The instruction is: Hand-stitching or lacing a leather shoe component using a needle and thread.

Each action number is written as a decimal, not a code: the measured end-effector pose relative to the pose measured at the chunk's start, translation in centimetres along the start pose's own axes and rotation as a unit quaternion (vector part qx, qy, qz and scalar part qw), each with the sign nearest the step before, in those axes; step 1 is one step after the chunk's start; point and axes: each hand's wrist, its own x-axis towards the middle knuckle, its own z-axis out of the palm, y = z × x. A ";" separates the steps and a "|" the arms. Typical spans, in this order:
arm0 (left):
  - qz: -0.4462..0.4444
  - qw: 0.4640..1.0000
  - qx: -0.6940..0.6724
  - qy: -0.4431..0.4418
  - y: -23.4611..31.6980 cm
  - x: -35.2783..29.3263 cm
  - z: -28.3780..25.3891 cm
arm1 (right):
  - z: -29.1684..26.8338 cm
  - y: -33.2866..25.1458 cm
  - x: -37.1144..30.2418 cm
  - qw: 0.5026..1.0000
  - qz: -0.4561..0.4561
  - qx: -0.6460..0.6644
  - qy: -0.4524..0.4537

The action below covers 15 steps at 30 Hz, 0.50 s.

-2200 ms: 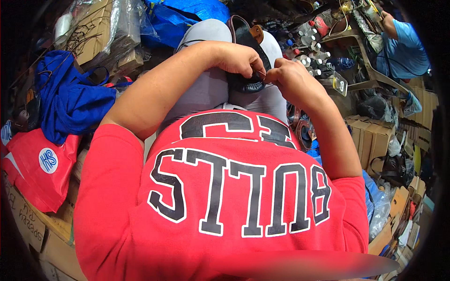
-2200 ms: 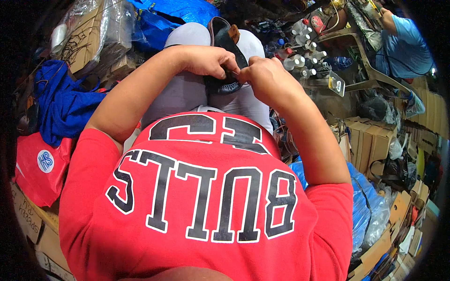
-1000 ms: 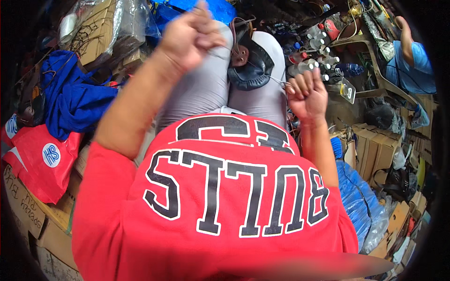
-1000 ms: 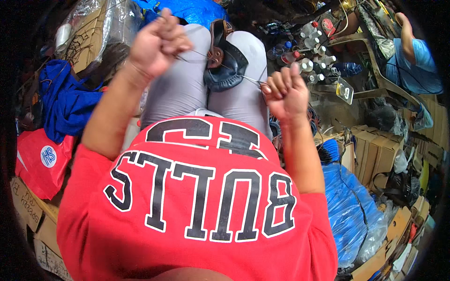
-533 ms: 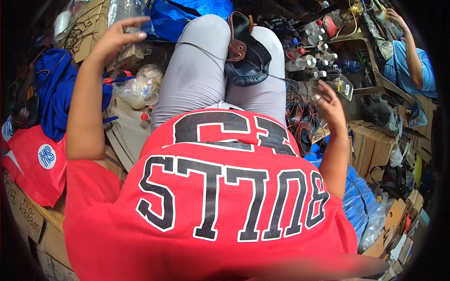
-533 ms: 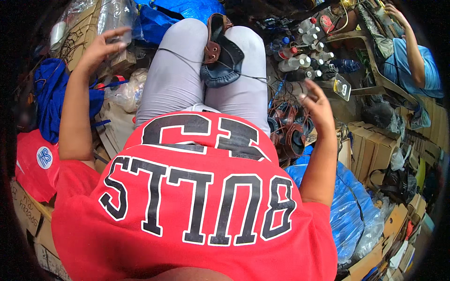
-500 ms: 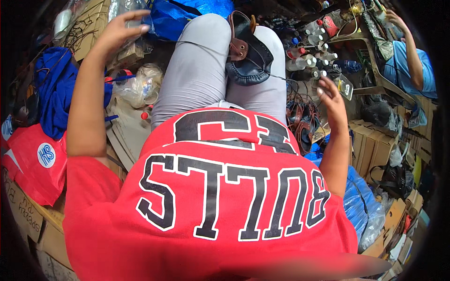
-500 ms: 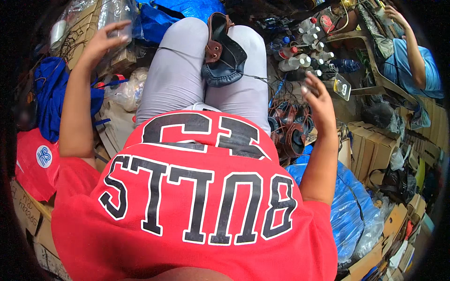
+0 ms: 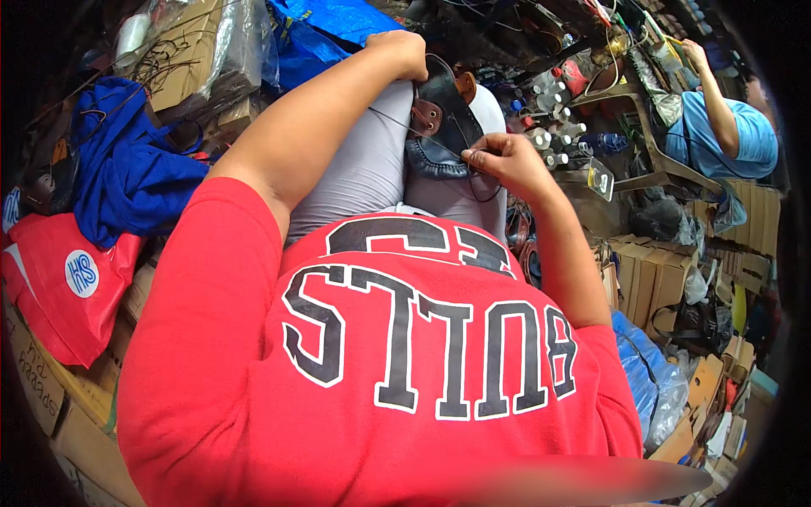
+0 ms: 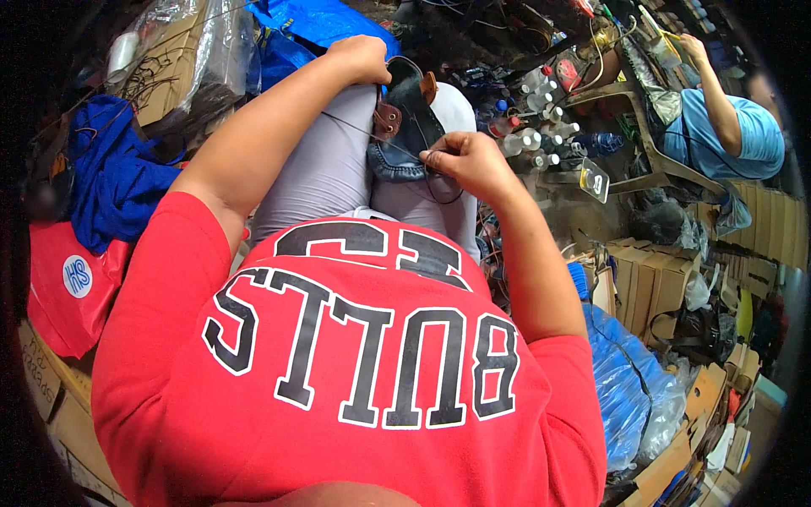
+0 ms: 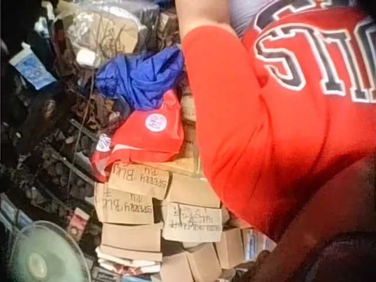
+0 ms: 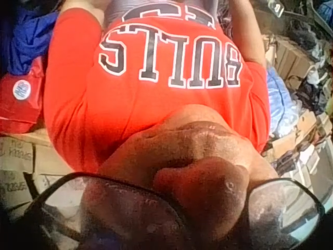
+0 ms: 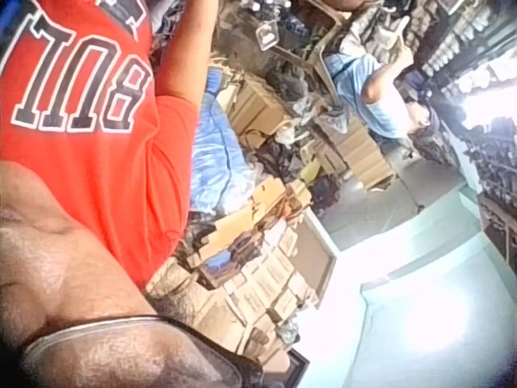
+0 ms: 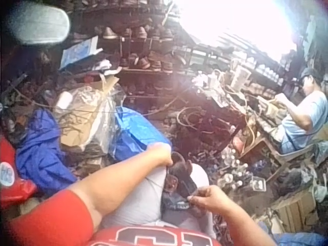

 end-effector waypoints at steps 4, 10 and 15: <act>0.007 0.995 -0.079 0.063 -2.6 1.8 0.2 | 1.1 1.9 -0.1 0.992 -0.018 -0.007 0.124; 0.146 0.911 -0.185 0.339 0.0 -2.3 1.7 | 0.7 1.9 1.2 0.995 -0.008 0.020 0.099; 0.387 0.896 -0.188 0.110 1.7 -10.7 2.8 | -1.4 2.7 1.0 0.994 -0.060 0.054 0.078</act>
